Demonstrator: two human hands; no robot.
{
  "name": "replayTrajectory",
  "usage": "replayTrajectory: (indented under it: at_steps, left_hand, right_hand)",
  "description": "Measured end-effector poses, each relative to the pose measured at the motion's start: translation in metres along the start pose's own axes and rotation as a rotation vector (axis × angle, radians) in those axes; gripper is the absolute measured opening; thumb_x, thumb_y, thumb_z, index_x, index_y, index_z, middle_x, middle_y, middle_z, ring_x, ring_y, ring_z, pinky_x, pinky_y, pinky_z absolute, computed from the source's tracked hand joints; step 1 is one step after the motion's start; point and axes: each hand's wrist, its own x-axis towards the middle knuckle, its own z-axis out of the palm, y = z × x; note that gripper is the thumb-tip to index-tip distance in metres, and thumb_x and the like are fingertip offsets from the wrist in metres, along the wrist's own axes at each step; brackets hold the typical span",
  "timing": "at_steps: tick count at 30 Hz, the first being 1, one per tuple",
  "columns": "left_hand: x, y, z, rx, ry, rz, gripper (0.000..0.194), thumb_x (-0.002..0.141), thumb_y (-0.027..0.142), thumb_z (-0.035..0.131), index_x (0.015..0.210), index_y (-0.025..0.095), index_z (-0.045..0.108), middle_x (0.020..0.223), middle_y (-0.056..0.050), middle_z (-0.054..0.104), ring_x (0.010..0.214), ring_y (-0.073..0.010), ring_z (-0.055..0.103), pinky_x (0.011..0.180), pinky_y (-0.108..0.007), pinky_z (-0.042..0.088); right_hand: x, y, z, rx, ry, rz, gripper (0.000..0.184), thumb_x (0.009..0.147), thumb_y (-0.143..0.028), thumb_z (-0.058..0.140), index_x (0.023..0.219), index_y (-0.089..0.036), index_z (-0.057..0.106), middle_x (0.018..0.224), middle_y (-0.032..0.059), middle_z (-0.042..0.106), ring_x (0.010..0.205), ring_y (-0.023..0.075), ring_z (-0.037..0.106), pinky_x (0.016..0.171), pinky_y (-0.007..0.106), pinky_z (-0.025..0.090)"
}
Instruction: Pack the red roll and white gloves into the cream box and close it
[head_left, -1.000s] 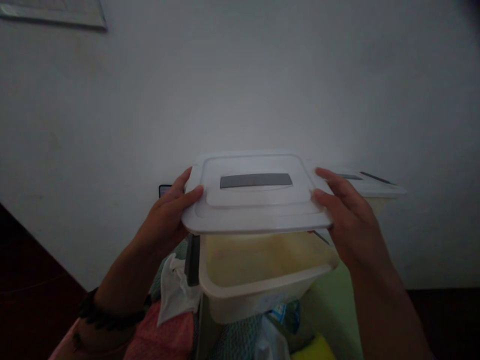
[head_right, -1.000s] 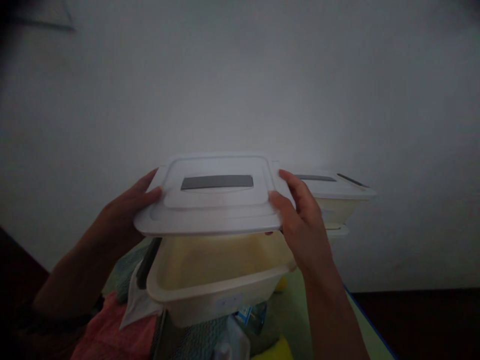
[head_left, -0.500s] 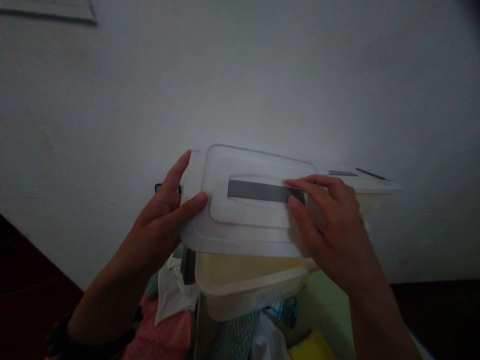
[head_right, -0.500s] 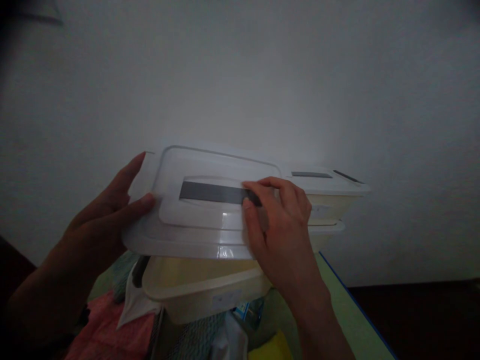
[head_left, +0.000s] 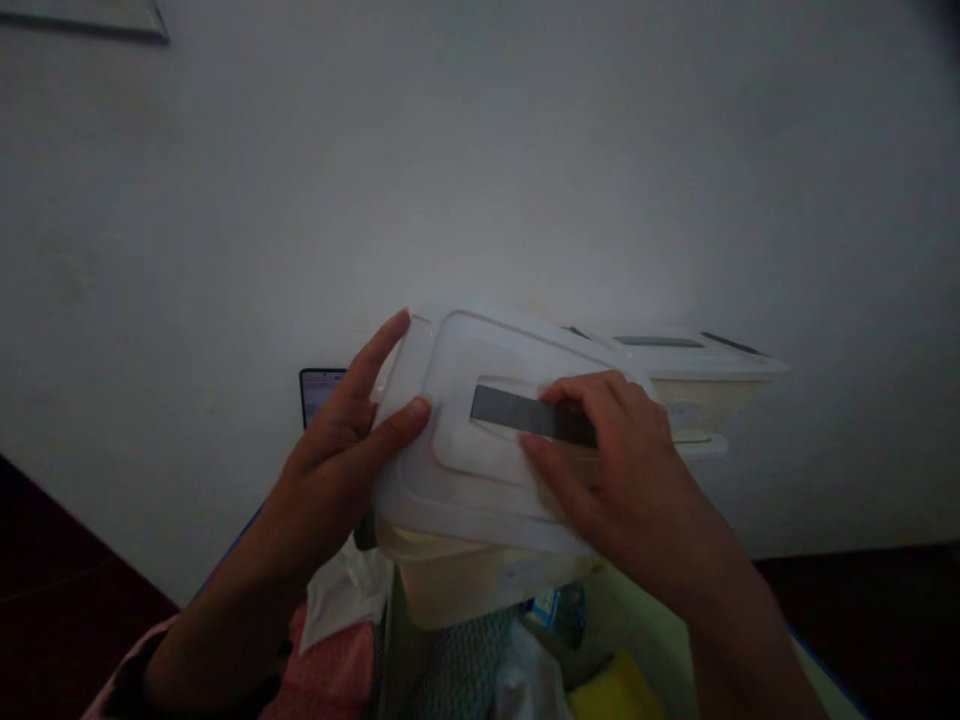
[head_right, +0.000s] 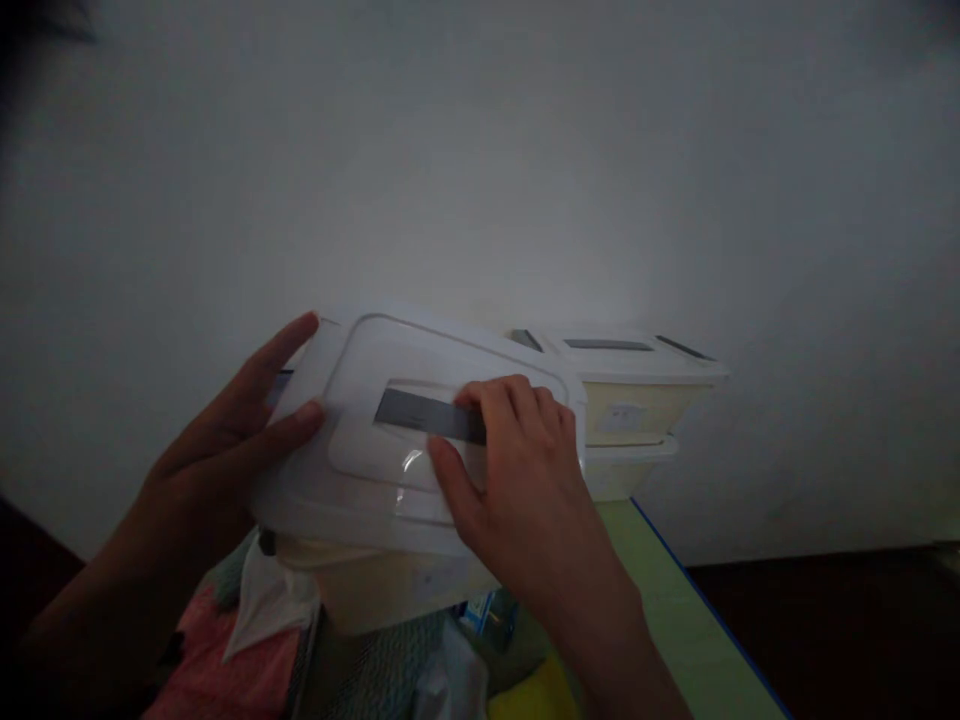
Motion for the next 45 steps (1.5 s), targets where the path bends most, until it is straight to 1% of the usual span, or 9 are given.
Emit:
replayTrajectory:
  at_steps: [4,8,13,18,23,31,36,41,45]
  left_hand:
    - [0.001,0.004,0.0,-0.056,0.016,-0.022,0.069,0.077,0.028,0.066,0.14,0.034,0.04,0.101,-0.003,0.07,0.069,-0.0217,0.07,0.042,-0.022,0.054]
    - [-0.002,0.005,0.003,-0.098,0.01,-0.031,0.063,0.079,0.024,0.064,0.137,0.035,0.043,0.098,-0.003,0.071,0.054,-0.0157,0.066,0.038,-0.021,0.051]
    - [-0.004,0.002,0.009,-0.153,-0.03,-0.026,0.057,0.079,0.023,0.066,0.132,0.036,0.05,0.094,-0.001,0.072,0.059,-0.0155,0.068,0.048,-0.023,0.057]
    - [-0.005,0.0,0.009,-0.084,-0.042,-0.026,0.054,0.079,0.026,0.067,0.131,0.033,0.052,0.089,-0.002,0.072,0.058,-0.0157,0.066,0.047,-0.024,0.056]
    - [-0.008,0.0,0.011,0.051,-0.013,0.064,0.039,0.077,0.031,0.067,0.116,0.026,0.064,0.091,-0.004,0.071,0.064,-0.0172,0.065,0.045,-0.02,0.051]
    - [-0.015,0.004,0.017,0.06,0.113,0.145,0.017,0.075,0.027,0.069,0.092,0.027,0.07,0.07,0.003,0.064,0.057,-0.0111,0.058,0.045,-0.016,0.045]
    - [-0.008,0.001,0.015,0.02,0.054,0.129,0.011,0.075,0.025,0.067,0.087,0.023,0.067,0.071,0.002,0.064,0.062,-0.0132,0.061,0.048,-0.017,0.048]
    - [-0.008,0.0,0.01,0.162,-0.023,0.183,0.011,0.078,0.028,0.063,0.087,0.023,0.066,0.073,0.001,0.063,0.063,-0.0139,0.06,0.049,-0.019,0.049]
    - [-0.012,0.0,0.011,0.234,-0.076,0.202,0.012,0.08,0.031,0.063,0.091,0.025,0.067,0.074,0.0,0.064,0.068,-0.0163,0.062,0.051,-0.02,0.05]
  right_hand:
    - [-0.007,0.001,-0.014,0.06,-0.119,-0.061,0.029,0.087,-0.015,0.051,0.114,-0.023,0.052,0.112,0.0041,0.055,0.104,0.0188,0.05,0.092,0.037,0.04]
    - [-0.008,-0.002,-0.013,0.015,-0.091,-0.03,0.026,0.088,-0.034,0.056,0.11,-0.021,0.053,0.107,0.0057,0.057,0.099,0.0212,0.052,0.088,0.038,0.042]
    - [-0.003,-0.005,-0.001,-0.048,-0.064,0.009,0.04,0.082,-0.056,0.056,0.091,-0.018,0.053,0.089,0.0059,0.057,0.085,0.0233,0.05,0.077,0.041,0.042]
    - [0.002,-0.005,0.0,-0.05,-0.07,0.049,0.047,0.081,-0.066,0.048,0.076,-0.019,0.051,0.081,0.004,0.054,0.082,0.0222,0.049,0.076,0.039,0.038]
    - [0.004,-0.005,-0.004,-0.02,-0.037,0.012,0.039,0.085,-0.057,0.051,0.07,-0.02,0.048,0.074,0.0011,0.052,0.076,0.0194,0.047,0.07,0.035,0.035]
    - [-0.007,-0.019,-0.005,0.045,0.047,0.036,0.022,0.092,-0.038,0.048,0.087,-0.018,0.054,0.077,0.0024,0.059,0.07,0.0188,0.051,0.063,0.032,0.035]
    - [-0.001,-0.019,0.005,0.067,0.099,-0.025,0.022,0.091,-0.034,0.05,0.076,-0.018,0.054,0.071,0.0002,0.058,0.067,0.0159,0.05,0.068,0.032,0.033]
    - [0.005,-0.011,0.009,0.025,0.2,-0.026,0.032,0.081,-0.041,0.061,0.061,-0.019,0.048,0.054,-0.0036,0.048,0.056,0.0128,0.043,0.059,0.029,0.029]
    - [0.006,-0.004,0.003,0.065,0.179,-0.048,0.036,0.083,-0.039,0.058,0.055,-0.019,0.047,0.048,-0.0048,0.045,0.05,0.0109,0.041,0.056,0.028,0.028]
